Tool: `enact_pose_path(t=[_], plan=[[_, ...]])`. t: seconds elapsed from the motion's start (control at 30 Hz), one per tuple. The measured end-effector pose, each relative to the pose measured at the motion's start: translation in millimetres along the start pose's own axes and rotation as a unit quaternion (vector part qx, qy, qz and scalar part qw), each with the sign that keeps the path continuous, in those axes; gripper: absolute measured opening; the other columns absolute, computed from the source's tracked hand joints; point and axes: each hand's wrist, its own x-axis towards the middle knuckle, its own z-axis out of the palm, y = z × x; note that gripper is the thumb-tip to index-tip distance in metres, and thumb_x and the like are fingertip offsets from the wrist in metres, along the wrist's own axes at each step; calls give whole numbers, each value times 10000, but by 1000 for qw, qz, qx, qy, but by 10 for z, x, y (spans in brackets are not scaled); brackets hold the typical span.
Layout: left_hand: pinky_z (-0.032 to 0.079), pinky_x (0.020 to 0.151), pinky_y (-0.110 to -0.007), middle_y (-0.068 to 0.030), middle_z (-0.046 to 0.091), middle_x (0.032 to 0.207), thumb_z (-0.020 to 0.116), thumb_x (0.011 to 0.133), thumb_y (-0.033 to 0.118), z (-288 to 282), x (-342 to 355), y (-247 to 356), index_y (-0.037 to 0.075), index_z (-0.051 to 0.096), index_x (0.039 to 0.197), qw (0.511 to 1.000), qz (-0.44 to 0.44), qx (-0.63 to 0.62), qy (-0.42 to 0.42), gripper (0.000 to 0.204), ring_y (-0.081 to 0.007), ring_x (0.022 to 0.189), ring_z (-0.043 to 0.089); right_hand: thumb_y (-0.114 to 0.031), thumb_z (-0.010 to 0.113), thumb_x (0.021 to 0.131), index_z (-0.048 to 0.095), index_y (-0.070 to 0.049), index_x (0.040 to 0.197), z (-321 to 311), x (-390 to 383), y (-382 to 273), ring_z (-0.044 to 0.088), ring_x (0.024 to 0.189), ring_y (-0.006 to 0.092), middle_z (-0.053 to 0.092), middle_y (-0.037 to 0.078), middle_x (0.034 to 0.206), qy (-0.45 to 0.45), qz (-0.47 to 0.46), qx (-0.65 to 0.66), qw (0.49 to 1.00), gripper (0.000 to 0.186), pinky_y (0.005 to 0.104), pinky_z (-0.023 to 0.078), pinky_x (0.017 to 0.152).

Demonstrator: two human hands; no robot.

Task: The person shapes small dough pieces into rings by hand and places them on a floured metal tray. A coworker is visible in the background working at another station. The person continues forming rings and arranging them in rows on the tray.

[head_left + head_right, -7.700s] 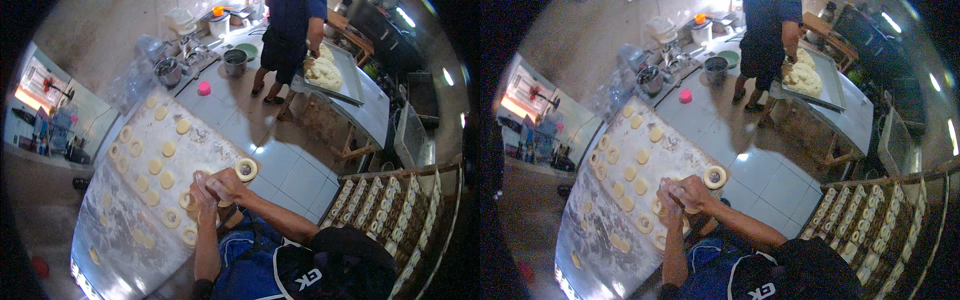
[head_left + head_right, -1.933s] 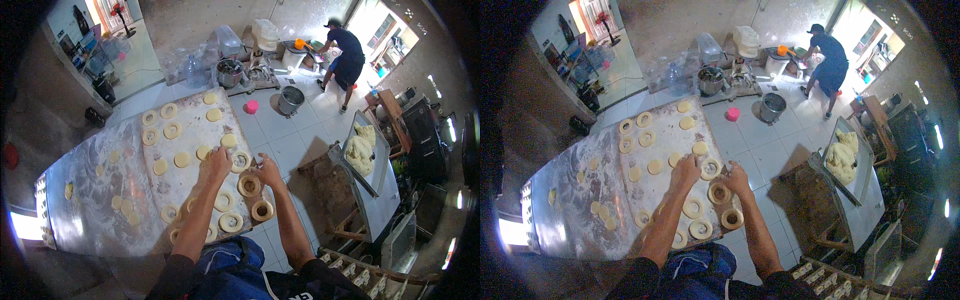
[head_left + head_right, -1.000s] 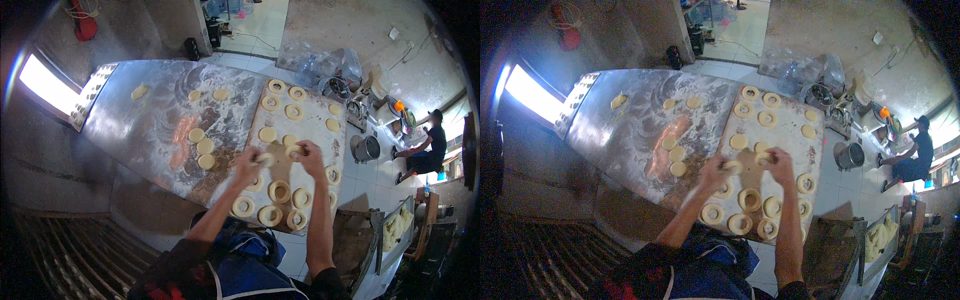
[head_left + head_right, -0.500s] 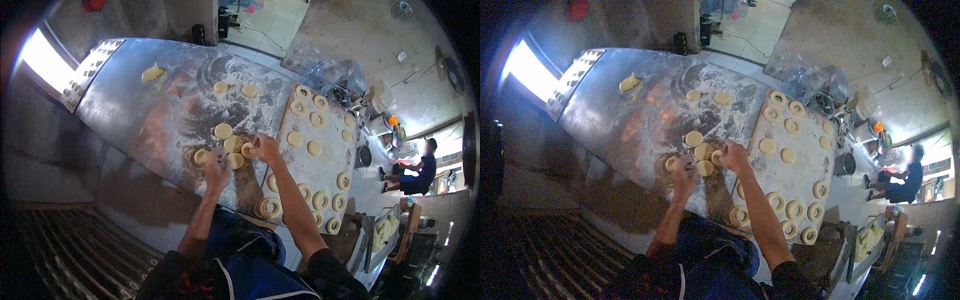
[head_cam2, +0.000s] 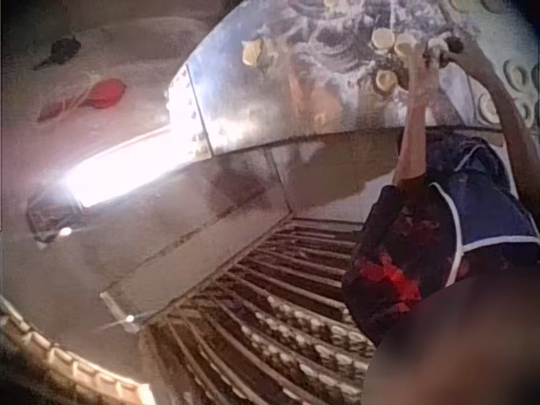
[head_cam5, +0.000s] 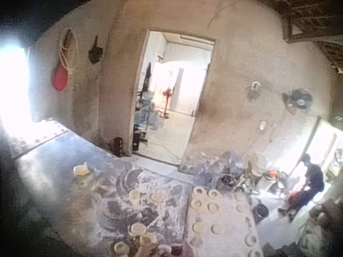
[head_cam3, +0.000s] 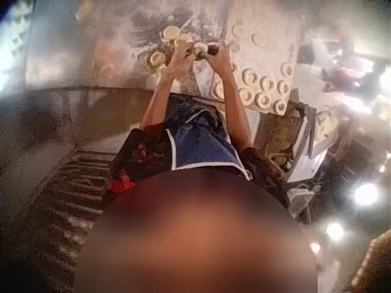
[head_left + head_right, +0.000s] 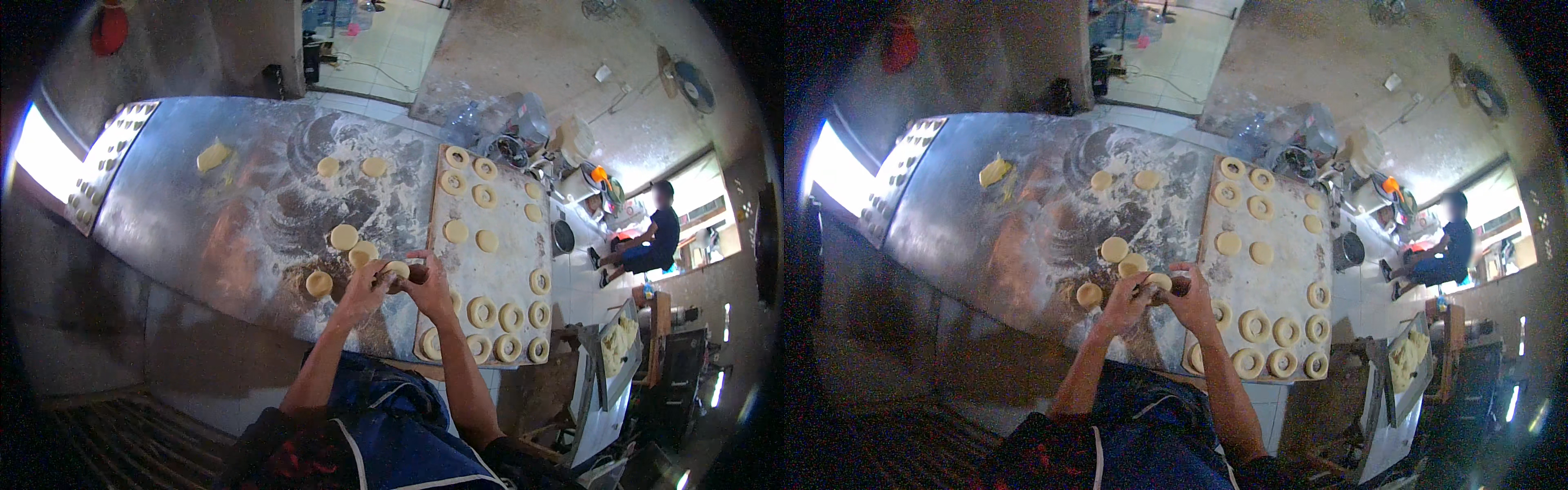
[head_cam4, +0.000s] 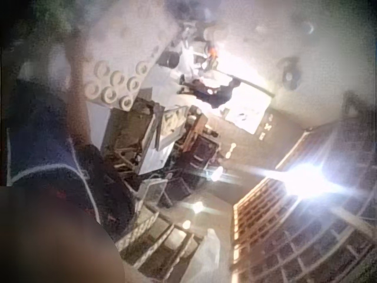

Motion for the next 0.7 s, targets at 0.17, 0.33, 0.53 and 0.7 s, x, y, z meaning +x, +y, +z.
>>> enact_pose_path(t=[0.17,0.33,0.53,0.7], plan=[[478,896,-348,-125,571,1111,590,875,44,-217,135,-7,25,479,1235,991,-9,-99,-91,377,-244,1009,593,46,695,752,470,-54,1179,172,-85,-233,650,900,179,649,128,1025,-35,25,87,995,493,325,544,738],[450,934,-343,-111,521,1156,517,772,-90,-320,121,31,64,365,1311,933,-102,-312,-148,581,-213,1090,547,-46,591,794,484,-81,1213,167,-102,-288,604,842,154,624,53,967,-119,46,230,965,435,285,493,703],[465,774,-264,-45,495,992,462,706,-36,-5,226,-12,78,446,1110,911,-69,-406,-34,421,-148,930,556,-355,383,977,588,-4,1032,145,156,86,609,767,184,628,85,934,77,54,138,986,410,328,515,639],[448,566,-299,-29,479,856,464,899,217,399,339,-69,95,441,1053,940,8,-340,42,198,-146,698,540,-392,364,976,648,0,892,-74,65,213,620,705,170,650,91,776,66,90,227,967,490,321,504,583]])
